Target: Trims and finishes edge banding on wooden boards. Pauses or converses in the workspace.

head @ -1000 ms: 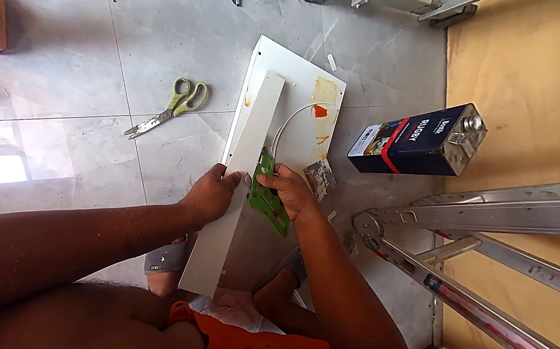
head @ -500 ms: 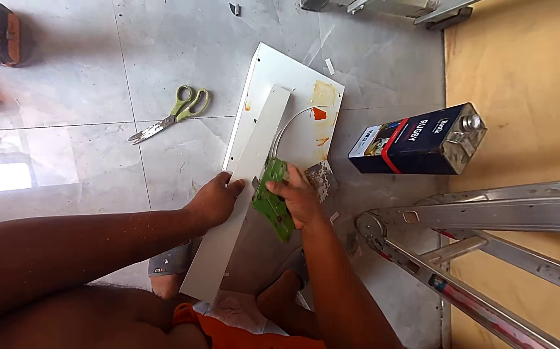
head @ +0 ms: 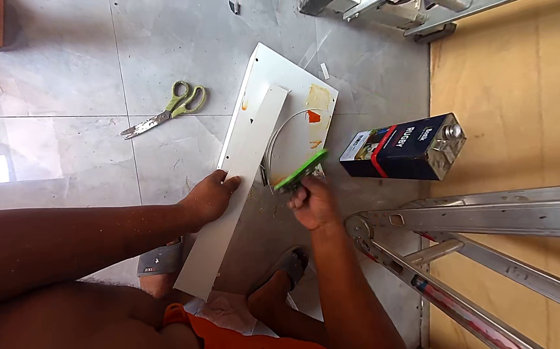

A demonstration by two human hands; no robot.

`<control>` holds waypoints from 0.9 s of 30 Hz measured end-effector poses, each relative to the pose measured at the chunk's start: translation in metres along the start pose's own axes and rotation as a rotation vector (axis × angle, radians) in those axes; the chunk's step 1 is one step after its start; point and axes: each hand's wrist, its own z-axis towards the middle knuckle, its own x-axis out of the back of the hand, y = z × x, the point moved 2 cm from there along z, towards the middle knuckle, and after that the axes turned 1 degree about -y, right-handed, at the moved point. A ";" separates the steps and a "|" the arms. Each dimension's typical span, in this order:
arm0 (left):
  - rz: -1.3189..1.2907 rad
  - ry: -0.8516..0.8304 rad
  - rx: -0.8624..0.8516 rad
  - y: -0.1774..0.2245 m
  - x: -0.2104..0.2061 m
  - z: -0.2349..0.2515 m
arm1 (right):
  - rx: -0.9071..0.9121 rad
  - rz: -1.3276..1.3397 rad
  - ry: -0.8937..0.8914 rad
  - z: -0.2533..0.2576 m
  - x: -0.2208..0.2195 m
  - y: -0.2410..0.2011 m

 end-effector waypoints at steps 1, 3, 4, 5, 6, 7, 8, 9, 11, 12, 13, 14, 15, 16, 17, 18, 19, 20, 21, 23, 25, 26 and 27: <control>0.000 0.003 -0.001 0.000 0.001 -0.001 | -0.047 0.062 0.005 0.001 0.003 0.009; -0.003 0.005 0.000 0.000 0.003 -0.003 | -0.130 0.136 -0.046 0.001 0.012 0.017; -0.001 0.006 0.002 -0.002 0.004 -0.003 | -0.158 0.105 -0.061 0.001 0.017 0.018; 0.003 0.005 0.004 -0.002 0.004 -0.002 | -0.161 0.029 -0.051 0.001 0.021 0.017; 0.006 0.004 0.004 -0.002 0.004 -0.002 | -0.139 -0.074 -0.030 0.002 0.025 0.016; 0.003 0.005 0.001 -0.002 0.003 -0.001 | -0.105 -0.188 -0.005 0.004 0.028 0.014; -0.001 0.005 -0.001 -0.001 0.002 0.000 | -0.068 -0.297 0.030 0.006 0.031 0.012; -0.007 0.008 -0.003 0.000 0.002 0.000 | -0.033 -0.394 0.078 0.008 0.031 0.010; -0.020 0.007 -0.007 0.000 0.000 0.001 | 0.000 -0.512 0.178 0.008 0.028 0.005; -0.019 0.007 -0.004 0.000 0.000 0.000 | 0.015 -0.526 0.214 0.008 0.025 0.004; -0.015 0.009 0.001 0.000 -0.001 -0.001 | 0.023 -0.509 0.242 0.007 0.021 0.004; -0.011 0.011 0.004 0.000 -0.002 -0.001 | 0.032 -0.447 0.255 0.007 0.017 0.006; -0.009 0.013 0.008 0.001 -0.002 -0.002 | 0.045 -0.349 0.242 0.005 0.012 0.009; -0.011 0.015 0.011 0.002 -0.003 -0.003 | 0.059 -0.236 0.190 0.003 0.006 0.012; -0.016 0.017 0.012 0.004 -0.004 -0.004 | 0.079 -0.120 0.117 0.000 0.000 0.014; -0.025 0.017 0.012 0.005 -0.006 -0.006 | 0.099 -0.013 0.054 -0.002 -0.005 0.018; -0.031 0.020 0.009 0.007 -0.006 -0.007 | 0.124 0.078 0.014 -0.005 -0.009 0.021; -0.038 0.023 0.005 0.009 -0.007 -0.007 | 0.145 0.150 -0.010 -0.006 -0.014 0.023; -0.041 0.024 0.004 0.011 -0.008 -0.008 | 0.155 0.202 -0.028 -0.007 -0.019 0.026; -0.051 0.030 0.006 0.013 -0.009 -0.010 | 0.161 0.258 -0.020 -0.008 -0.026 0.034; -0.065 0.033 0.010 0.015 -0.009 -0.011 | 0.146 0.268 0.035 -0.007 -0.030 0.040; -0.071 0.035 0.013 0.015 -0.010 -0.011 | 0.141 0.272 0.060 -0.005 -0.031 0.043; -0.078 0.037 0.014 0.015 -0.010 -0.011 | 0.136 0.281 0.078 -0.003 -0.033 0.046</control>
